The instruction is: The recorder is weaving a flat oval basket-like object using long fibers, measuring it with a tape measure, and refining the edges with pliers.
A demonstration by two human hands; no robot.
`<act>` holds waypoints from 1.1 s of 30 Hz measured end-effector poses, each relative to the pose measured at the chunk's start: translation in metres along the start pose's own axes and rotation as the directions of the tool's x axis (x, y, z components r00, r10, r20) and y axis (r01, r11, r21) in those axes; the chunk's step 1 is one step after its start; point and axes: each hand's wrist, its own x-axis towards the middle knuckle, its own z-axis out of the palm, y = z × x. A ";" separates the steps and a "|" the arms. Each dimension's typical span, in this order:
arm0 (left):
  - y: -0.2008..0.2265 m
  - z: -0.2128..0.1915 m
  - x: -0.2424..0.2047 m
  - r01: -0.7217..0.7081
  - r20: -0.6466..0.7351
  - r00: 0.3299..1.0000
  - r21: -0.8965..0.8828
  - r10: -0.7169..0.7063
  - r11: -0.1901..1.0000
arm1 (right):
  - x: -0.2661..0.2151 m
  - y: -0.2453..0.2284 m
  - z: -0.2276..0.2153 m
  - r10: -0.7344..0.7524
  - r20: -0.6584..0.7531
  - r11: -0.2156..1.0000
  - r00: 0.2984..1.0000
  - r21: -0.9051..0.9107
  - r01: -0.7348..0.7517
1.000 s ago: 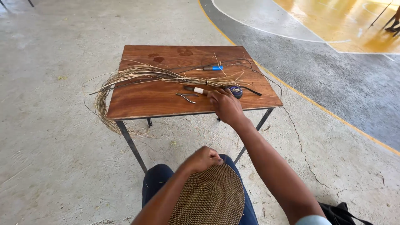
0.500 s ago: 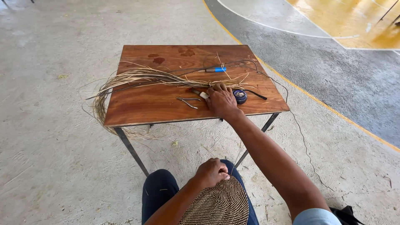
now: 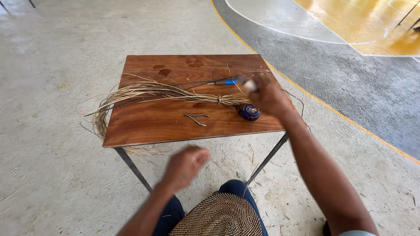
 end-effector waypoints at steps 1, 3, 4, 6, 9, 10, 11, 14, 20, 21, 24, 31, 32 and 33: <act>0.004 -0.022 0.015 0.002 0.005 1.000 -0.001 -0.002 1.000 | 0.006 0.005 -0.011 0.004 0.003 1.000 1.000 0.001 -0.004; 0.011 -0.067 0.047 0.097 -0.103 0.992 0.202 -0.077 0.975 | 0.020 0.017 -0.034 0.299 0.070 0.954 0.952 -0.011 -0.299; -0.006 -0.071 0.068 0.095 -0.100 0.992 0.200 -0.076 0.975 | 0.027 0.034 -0.025 0.302 0.070 0.953 0.951 -0.013 -0.301; -0.040 -0.082 0.110 -0.058 -0.252 0.954 0.369 0.160 0.927 | 0.046 0.068 -0.009 0.341 0.093 0.929 0.935 -0.186 -0.320; -0.060 -0.082 0.167 -0.060 -0.326 0.919 0.442 0.223 0.895 | 0.069 0.092 0.028 0.243 0.118 0.933 0.963 -0.299 -0.199; -0.074 -0.076 0.185 -0.057 -0.327 0.919 0.440 0.219 0.896 | 0.075 0.094 0.032 0.243 0.122 0.933 0.962 -0.300 -0.197; -0.088 -0.068 0.200 -0.035 -0.298 0.932 0.498 0.208 0.866 | 0.079 0.095 0.038 0.202 0.122 0.941 0.972 -0.298 -0.158; -0.105 -0.051 0.228 -0.050 -0.255 0.934 0.595 0.248 0.802 | 0.087 0.102 0.051 0.155 0.128 0.945 0.980 -0.308 -0.109; -0.094 -0.042 0.237 0.010 -0.183 0.976 0.582 0.119 0.813 | 0.083 0.110 0.044 0.192 0.133 0.939 0.972 -0.313 -0.142; -0.092 -0.041 0.236 0.040 -0.183 0.980 0.575 0.082 0.817 | 0.080 0.106 0.039 0.202 0.130 0.944 0.971 -0.289 -0.158; -0.096 -0.041 0.236 0.006 -0.199 0.974 0.502 0.109 0.865 | 0.070 0.088 0.022 0.238 0.108 0.955 0.965 -0.204 -0.213; -0.115 -0.035 0.238 -0.023 -0.227 0.964 0.449 0.139 0.893 | 0.075 0.154 0.006 0.309 -0.177 0.947 0.934 0.149 -0.285; -0.111 -0.035 0.236 -0.036 -0.243 0.956 0.463 0.166 0.886 | 0.073 0.167 0.005 0.280 -0.176 0.958 0.944 0.111 -0.264; -0.108 -0.039 0.236 -0.045 -0.268 0.944 0.477 0.194 0.878 | 0.075 0.178 0.002 0.243 -0.176 0.970 0.954 0.072 -0.233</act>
